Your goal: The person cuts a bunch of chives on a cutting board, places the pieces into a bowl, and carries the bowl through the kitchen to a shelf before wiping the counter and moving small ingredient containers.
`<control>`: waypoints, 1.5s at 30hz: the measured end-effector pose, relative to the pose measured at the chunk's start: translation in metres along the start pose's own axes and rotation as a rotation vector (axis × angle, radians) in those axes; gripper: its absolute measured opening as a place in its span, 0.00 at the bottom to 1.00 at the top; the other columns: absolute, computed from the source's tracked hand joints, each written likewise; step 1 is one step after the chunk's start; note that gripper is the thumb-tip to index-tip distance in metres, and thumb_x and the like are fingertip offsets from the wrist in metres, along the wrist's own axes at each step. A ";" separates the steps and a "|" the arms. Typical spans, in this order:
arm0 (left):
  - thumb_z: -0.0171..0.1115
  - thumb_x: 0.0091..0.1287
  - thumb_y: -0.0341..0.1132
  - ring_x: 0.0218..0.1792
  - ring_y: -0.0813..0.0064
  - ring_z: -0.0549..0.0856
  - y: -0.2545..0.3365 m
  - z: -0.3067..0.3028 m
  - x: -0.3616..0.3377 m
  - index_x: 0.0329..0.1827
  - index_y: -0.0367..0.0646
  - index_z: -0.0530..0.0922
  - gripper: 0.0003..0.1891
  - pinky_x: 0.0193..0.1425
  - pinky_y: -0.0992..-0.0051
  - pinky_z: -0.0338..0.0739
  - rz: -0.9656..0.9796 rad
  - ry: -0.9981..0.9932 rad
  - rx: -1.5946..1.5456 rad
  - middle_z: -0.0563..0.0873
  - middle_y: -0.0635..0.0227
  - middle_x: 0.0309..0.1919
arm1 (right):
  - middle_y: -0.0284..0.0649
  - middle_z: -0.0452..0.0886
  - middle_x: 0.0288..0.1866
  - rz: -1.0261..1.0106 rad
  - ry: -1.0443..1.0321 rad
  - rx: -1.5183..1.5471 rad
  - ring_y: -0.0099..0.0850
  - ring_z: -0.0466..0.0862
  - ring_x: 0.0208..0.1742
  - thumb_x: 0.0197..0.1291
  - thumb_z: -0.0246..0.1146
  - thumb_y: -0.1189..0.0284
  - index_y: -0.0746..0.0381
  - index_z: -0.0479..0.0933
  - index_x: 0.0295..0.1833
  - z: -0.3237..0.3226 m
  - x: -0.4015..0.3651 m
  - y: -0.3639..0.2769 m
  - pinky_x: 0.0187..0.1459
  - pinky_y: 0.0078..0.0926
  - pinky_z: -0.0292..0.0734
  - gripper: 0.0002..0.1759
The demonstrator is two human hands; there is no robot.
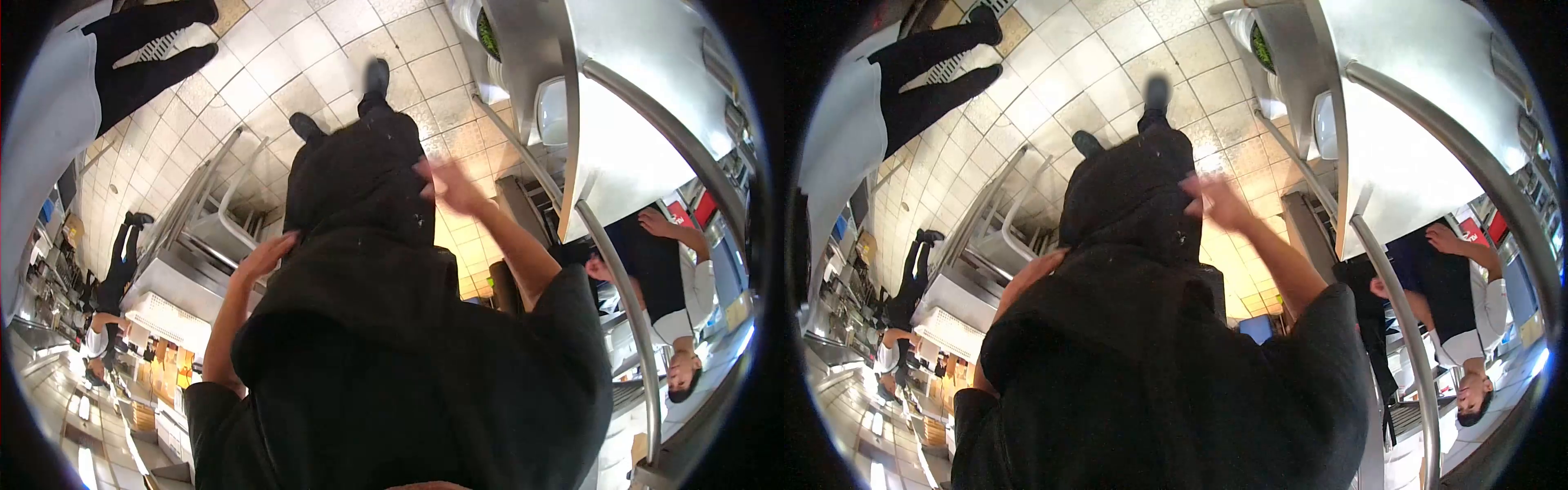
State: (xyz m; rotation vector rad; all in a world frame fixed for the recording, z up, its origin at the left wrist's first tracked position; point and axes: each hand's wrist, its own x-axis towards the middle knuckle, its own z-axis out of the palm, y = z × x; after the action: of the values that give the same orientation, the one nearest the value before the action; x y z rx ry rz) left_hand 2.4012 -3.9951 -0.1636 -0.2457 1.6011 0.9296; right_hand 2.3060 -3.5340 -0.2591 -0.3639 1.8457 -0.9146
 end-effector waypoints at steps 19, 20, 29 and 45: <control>0.60 0.70 0.45 0.50 0.75 0.82 -0.057 0.009 0.025 0.63 0.39 0.77 0.23 0.52 0.75 0.75 -0.441 0.374 -0.566 0.84 0.68 0.51 | 0.54 0.80 0.58 0.222 0.691 0.599 0.50 0.78 0.62 0.63 0.65 0.61 0.63 0.76 0.62 -0.060 0.124 -0.047 0.63 0.35 0.71 0.25; 0.60 0.70 0.45 0.50 0.75 0.83 -0.058 0.006 0.028 0.63 0.39 0.77 0.24 0.52 0.75 0.75 -0.494 0.392 -0.616 0.84 0.68 0.51 | 0.52 0.80 0.58 0.076 0.692 0.686 0.49 0.77 0.62 0.62 0.66 0.62 0.62 0.76 0.62 -0.057 0.140 -0.075 0.63 0.35 0.70 0.25; 0.59 0.71 0.47 0.51 0.72 0.83 -0.091 0.022 0.020 0.65 0.39 0.74 0.26 0.52 0.72 0.75 -0.593 0.406 -0.782 0.84 0.65 0.49 | 0.50 0.75 0.65 1.191 0.228 0.380 0.47 0.77 0.62 0.63 0.62 0.48 0.60 0.75 0.64 0.003 0.136 0.200 0.56 0.49 0.73 0.32; 0.59 0.71 0.43 0.48 0.74 0.84 -0.076 0.008 0.071 0.62 0.39 0.77 0.22 0.49 0.73 0.75 -0.602 0.435 -0.694 0.85 0.68 0.47 | 0.49 0.67 0.67 0.059 1.493 1.974 0.47 0.75 0.63 0.71 0.43 0.78 0.67 0.62 0.67 -0.122 0.263 0.301 0.63 0.57 0.77 0.20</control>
State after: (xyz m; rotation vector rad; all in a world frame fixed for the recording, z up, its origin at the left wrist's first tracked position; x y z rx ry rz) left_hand 2.4347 -4.0162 -0.2600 -1.4099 1.3875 0.9497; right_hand 2.1247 -3.4407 -0.6237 1.9542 0.8817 -2.6922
